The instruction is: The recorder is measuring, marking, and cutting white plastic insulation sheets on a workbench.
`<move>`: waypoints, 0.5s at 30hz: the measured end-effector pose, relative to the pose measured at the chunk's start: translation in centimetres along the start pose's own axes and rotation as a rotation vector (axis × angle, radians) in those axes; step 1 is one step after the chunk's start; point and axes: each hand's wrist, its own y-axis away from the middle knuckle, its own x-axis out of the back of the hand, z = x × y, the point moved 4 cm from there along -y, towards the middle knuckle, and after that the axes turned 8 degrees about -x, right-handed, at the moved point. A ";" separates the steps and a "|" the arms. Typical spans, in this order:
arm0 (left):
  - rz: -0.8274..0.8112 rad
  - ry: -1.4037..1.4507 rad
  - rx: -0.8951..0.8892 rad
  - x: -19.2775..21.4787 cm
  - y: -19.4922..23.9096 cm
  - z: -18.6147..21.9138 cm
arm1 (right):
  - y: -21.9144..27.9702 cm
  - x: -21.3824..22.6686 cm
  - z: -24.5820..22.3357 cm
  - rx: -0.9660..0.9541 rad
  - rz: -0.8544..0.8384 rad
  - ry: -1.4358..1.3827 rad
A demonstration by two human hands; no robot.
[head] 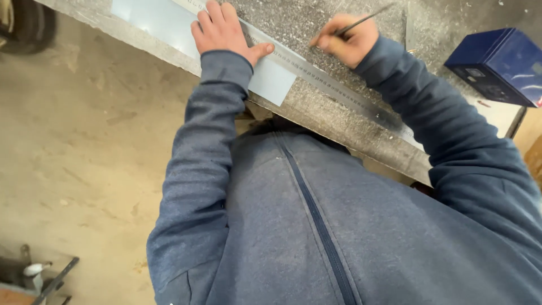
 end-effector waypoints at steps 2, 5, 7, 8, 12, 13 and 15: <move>-0.140 0.049 0.048 -0.6 0.9 -1.3 | 0.9 0.6 -1.3 -0.071 0.088 -0.025; 0.121 0.073 -0.213 -0.9 3.1 -4.1 | 4.1 -0.1 -3.3 -0.082 0.344 0.147; 0.128 0.131 -0.411 0.2 4.4 -6.1 | 6.7 -2.2 -4.0 -0.114 0.497 0.404; 0.109 0.134 -0.445 0.2 5.3 -7.3 | 7.0 -3.6 -4.6 -0.142 0.525 0.399; 0.010 0.223 -0.673 0.7 7.2 -11.1 | 5.4 -7.0 -7.1 -0.189 0.584 0.756; -0.037 0.253 -0.723 0.8 7.8 -11.7 | 4.9 -7.5 -7.6 -0.184 0.593 0.841; -0.038 0.157 -0.780 0.5 8.8 -12.9 | 4.0 -8.6 -9.4 -0.255 0.617 0.835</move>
